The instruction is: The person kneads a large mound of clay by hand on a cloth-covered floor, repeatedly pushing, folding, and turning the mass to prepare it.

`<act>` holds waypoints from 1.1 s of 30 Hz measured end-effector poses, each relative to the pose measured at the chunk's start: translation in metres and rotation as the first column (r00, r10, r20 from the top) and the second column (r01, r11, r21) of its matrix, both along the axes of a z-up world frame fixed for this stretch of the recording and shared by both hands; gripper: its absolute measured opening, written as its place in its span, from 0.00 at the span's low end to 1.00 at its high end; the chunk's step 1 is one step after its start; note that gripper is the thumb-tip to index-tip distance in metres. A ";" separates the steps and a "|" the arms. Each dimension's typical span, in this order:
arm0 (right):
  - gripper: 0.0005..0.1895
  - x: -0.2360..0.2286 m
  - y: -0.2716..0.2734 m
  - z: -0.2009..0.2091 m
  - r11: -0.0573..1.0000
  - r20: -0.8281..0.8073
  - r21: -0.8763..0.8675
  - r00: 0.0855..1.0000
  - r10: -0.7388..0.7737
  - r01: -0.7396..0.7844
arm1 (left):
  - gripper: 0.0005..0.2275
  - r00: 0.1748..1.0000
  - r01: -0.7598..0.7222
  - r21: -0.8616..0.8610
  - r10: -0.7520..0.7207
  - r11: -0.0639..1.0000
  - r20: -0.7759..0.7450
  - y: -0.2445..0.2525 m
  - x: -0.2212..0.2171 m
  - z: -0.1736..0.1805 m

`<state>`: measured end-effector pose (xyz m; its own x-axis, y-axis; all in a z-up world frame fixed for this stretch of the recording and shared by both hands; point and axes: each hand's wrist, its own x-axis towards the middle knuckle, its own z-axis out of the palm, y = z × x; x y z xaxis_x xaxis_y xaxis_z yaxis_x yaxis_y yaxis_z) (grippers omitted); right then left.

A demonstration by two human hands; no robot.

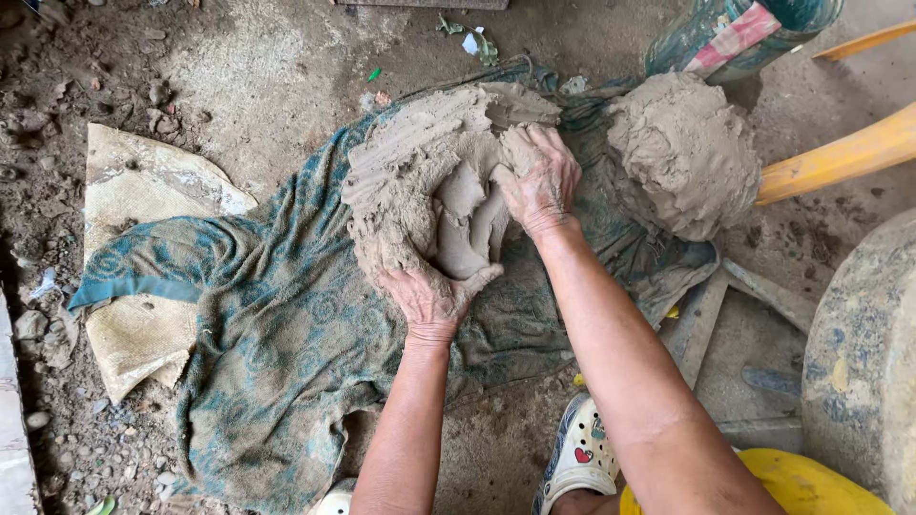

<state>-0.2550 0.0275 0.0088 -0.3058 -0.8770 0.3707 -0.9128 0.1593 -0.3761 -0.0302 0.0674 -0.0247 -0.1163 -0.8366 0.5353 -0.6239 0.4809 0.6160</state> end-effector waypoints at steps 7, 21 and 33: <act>0.51 0.007 0.011 0.005 1.000 0.111 -0.008 0.994 0.014 -0.013 | 0.51 0.999 -0.009 0.276 -0.002 0.961 0.039 -0.049 0.014 -0.010; 0.28 -0.002 -0.046 -0.001 0.902 0.069 0.417 0.986 -0.151 0.109 | 0.35 0.966 0.089 0.252 -0.022 0.964 -0.258 -0.071 0.019 -0.006; 0.08 0.017 0.036 0.007 0.982 0.061 -0.176 0.996 -0.063 0.073 | 0.40 0.971 0.115 0.187 -0.071 0.976 -0.227 -0.074 0.025 -0.029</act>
<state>-0.2375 0.0635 0.0160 -0.3865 -0.7751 0.4998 -0.8793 0.1462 -0.4533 -0.0047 -0.0067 -0.0540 -0.0979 -0.9192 0.3815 -0.4223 0.3855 0.8204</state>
